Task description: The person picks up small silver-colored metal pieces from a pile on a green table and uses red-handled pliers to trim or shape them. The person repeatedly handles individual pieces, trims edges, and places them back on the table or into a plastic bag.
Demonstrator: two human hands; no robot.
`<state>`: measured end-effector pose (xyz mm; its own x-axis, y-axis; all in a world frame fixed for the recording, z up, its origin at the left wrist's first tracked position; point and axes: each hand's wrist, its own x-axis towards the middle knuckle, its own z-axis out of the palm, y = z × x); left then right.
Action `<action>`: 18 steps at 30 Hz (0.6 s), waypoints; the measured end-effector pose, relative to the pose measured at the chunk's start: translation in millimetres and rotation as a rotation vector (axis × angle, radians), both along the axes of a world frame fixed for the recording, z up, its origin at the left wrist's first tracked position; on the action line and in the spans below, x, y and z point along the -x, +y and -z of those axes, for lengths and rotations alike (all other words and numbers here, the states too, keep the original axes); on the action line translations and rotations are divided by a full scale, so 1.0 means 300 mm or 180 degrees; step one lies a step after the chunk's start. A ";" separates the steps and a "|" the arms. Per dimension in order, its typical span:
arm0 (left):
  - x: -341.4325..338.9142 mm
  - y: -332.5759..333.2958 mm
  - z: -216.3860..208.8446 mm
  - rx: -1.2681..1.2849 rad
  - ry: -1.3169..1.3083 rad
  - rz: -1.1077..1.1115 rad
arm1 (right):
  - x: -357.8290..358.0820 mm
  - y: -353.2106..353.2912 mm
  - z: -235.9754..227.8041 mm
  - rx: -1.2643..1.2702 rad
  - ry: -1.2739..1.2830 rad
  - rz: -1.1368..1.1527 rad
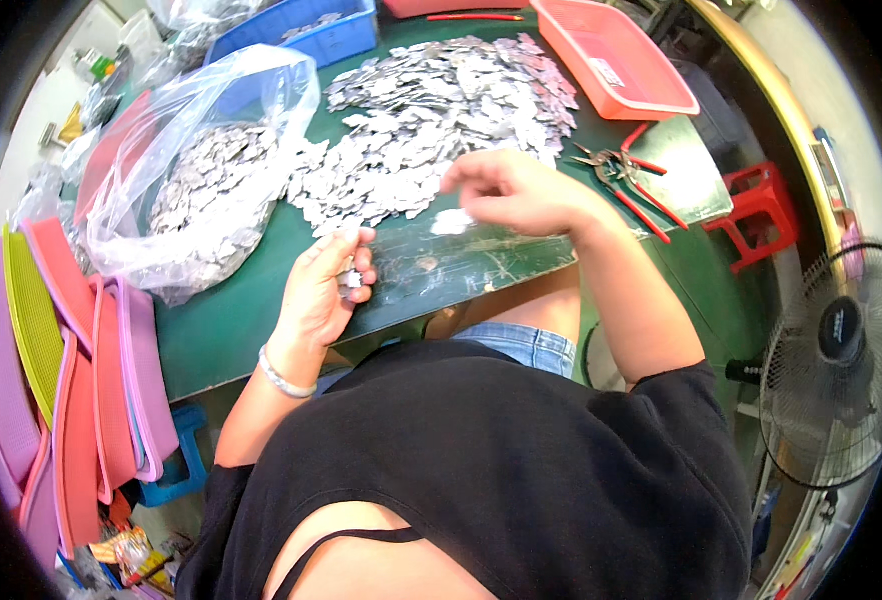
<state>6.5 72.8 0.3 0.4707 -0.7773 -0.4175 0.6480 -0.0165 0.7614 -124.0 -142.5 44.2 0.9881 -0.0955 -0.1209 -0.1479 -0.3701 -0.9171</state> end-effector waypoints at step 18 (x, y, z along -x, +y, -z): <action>0.005 0.009 0.024 0.0094 0.0117 0.0136 | 0.152 -0.128 0.071 0.3389 -0.0104 0.1074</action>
<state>4.9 75.7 -6.9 0.4216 -0.8085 -0.4107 0.6749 -0.0228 0.7376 -169.4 -180.8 22.9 0.8931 -0.3989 0.2079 -0.3709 -0.9145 -0.1614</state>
